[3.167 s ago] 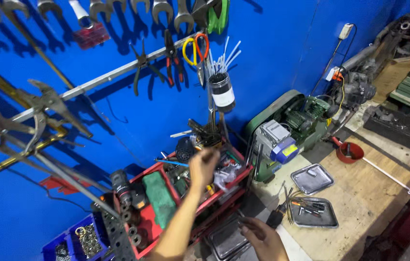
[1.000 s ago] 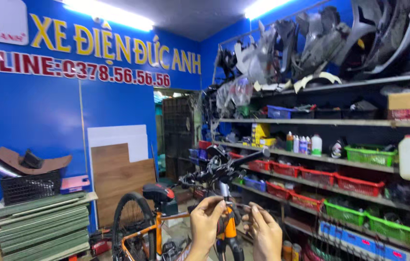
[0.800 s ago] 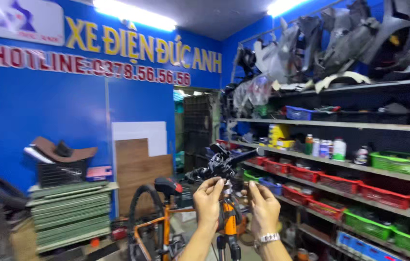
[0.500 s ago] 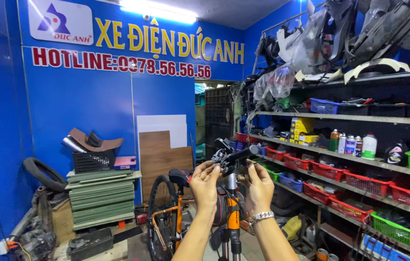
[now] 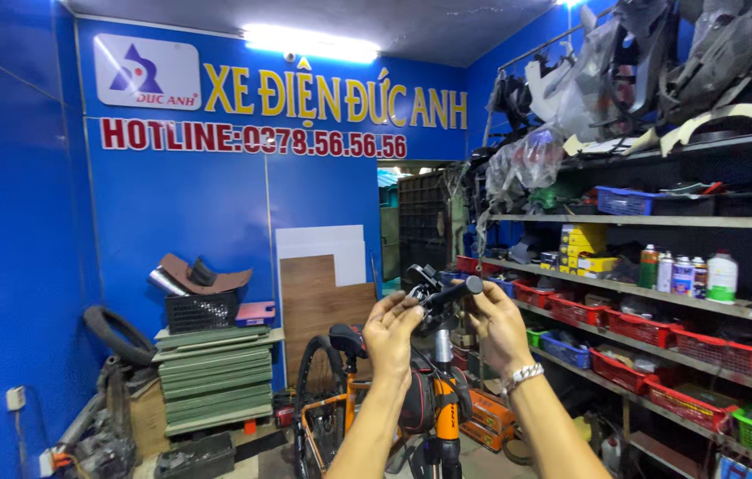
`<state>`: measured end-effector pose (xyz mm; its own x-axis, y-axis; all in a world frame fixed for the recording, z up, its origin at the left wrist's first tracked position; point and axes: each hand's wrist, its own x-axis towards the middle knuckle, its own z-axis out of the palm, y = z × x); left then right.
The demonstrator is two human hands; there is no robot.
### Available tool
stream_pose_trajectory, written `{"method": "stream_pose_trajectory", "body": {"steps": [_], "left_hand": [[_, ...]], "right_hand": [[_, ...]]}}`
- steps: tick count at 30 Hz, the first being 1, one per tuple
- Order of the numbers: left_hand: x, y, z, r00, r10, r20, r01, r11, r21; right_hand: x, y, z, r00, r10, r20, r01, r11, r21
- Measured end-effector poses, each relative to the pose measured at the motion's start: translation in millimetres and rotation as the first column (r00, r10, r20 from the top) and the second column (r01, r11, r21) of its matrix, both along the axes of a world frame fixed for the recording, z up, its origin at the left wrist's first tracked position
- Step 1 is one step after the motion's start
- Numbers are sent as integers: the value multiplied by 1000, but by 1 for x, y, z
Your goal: The person works on a bicycle brake caliper, manipulating the cable and fasteners with their hands and then using a hex key to tighten the assembly.
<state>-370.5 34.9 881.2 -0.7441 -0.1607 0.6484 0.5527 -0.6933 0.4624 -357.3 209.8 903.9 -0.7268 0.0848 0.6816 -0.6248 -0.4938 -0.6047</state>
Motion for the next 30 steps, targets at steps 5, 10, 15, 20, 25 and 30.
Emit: {"method": "stream_pose_trajectory", "body": {"steps": [5, 10, 15, 20, 25, 30], "left_hand": [[-15, 17, 23, 990, 101, -101, -105, 994, -37], [-16, 24, 35, 982, 150, -114, -164, 979, -122], [-13, 11, 43, 951, 256, -172, -304, 871, -385], [-11, 1, 44, 934, 263, -243, -350, 809, -472], [-15, -8, 31, 949, 261, -177, -314, 826, -468], [-24, -6, 17, 969, 239, -60, -245, 916, -317]], "right_hand": [[-24, 27, 31, 974, 168, 150, -204, 940, 272], [-46, 46, 61, 943, 206, 262, -312, 824, 473], [-49, 41, 57, 986, 32, 163, -113, 848, 518], [-29, 24, 40, 1000, 11, 12, -15, 909, 416], [-12, -2, -4, 1000, 13, -14, -11, 990, 137], [-2, -29, -40, 870, -300, -392, 430, 850, 304]]}}
